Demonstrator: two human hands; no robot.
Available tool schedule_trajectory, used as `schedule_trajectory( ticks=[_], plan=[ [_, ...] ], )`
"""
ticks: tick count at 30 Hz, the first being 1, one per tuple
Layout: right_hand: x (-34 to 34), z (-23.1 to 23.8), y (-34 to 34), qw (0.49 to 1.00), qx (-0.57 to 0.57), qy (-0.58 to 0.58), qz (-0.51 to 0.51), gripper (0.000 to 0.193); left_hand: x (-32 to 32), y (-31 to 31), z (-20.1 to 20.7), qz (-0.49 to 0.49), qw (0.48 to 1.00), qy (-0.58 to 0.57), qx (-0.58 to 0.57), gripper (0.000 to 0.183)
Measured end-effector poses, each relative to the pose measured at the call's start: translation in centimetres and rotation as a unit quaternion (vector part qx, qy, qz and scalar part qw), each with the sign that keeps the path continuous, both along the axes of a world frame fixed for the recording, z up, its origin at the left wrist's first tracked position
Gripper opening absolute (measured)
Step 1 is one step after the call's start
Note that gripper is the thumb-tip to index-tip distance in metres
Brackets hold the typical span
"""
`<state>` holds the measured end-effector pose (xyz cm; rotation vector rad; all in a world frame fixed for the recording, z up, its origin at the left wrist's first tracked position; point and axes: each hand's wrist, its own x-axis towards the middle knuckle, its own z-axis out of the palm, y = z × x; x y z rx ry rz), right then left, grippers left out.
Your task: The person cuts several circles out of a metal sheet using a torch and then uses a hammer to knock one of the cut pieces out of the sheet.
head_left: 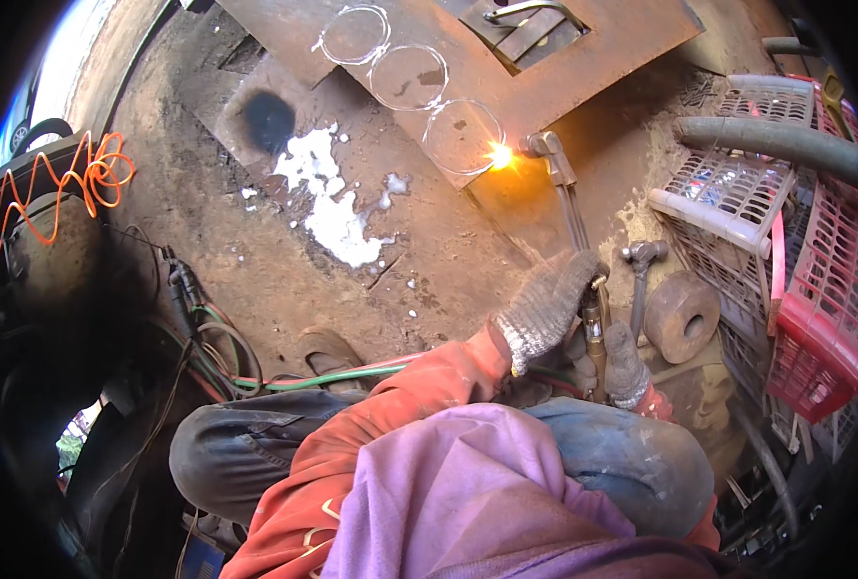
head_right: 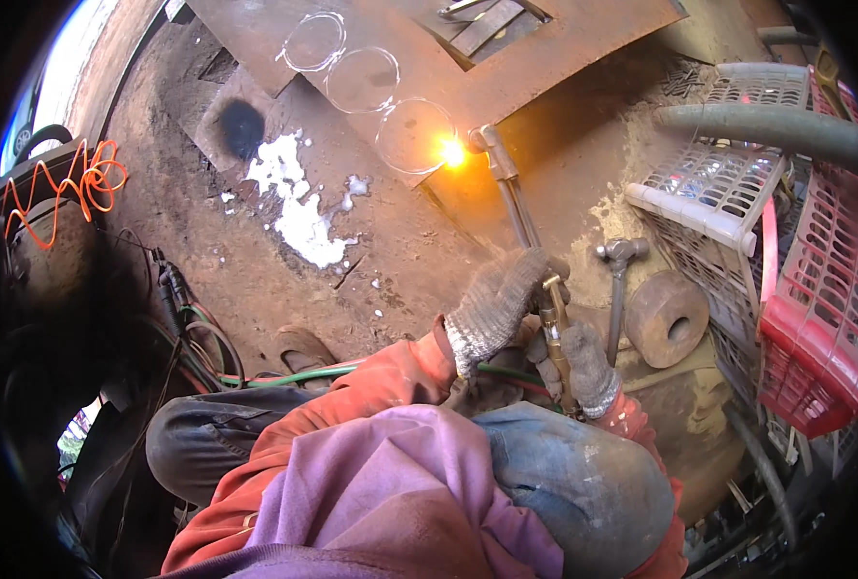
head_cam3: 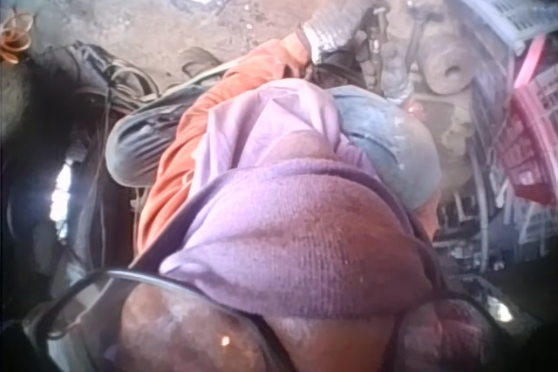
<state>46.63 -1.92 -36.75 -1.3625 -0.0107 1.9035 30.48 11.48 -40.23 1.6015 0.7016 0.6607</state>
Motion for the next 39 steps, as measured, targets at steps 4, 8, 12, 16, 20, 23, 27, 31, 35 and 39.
schedule_trajectory(
  ticks=[4,8,12,16,20,23,27,31,35,39],
  plan=[
    [-0.3,0.6,-0.1,1.0,-0.008,0.006,-0.012,0.066,0.4,-0.4,-0.7,0.001,1.0,0.019,-0.021,0.036],
    [0.1,0.5,-0.3,1.0,-0.006,0.013,0.003,0.067,0.7,-0.5,-0.6,0.017,0.999,0.02,-0.021,0.03],
    [-0.4,0.8,0.2,1.0,-0.01,-0.001,-0.014,0.07,0.7,-0.5,-0.6,0.016,0.998,0.016,-0.064,0.028],
    [-0.3,0.2,-0.2,1.0,-0.005,-0.011,-0.014,0.072,0.9,-0.4,-0.4,0.002,0.994,0.019,-0.106,0.028],
    [0.0,0.4,0.0,1.0,-0.006,0.005,0.006,0.072,0.6,-0.3,-0.4,0.011,0.999,0.016,-0.043,0.03],
    [-0.3,0.2,-0.2,1.0,-0.02,-0.009,-0.012,0.071,0.5,-0.2,-0.5,0.006,1.0,0.005,-0.027,0.033],
    [0.4,0.2,-0.3,0.999,-0.013,0.039,0.009,0.067,0.4,-0.1,-0.7,0.009,1.0,-0.005,-0.006,0.04],
    [-0.7,0.1,-0.3,0.998,-0.037,-0.003,-0.043,0.063,0.4,-0.1,-0.9,0.006,1.0,-0.022,-0.004,0.051],
    [0.2,0.3,-0.3,0.999,-0.029,-0.021,0.007,0.065,0.3,-0.2,-1.0,0.005,0.999,-0.026,-0.023,0.047],
    [0.3,-0.5,-0.8,0.999,-0.016,-0.022,0.023,0.067,0.8,-0.4,-1.3,0.009,1.0,-0.003,-0.007,0.038]
  ],
)
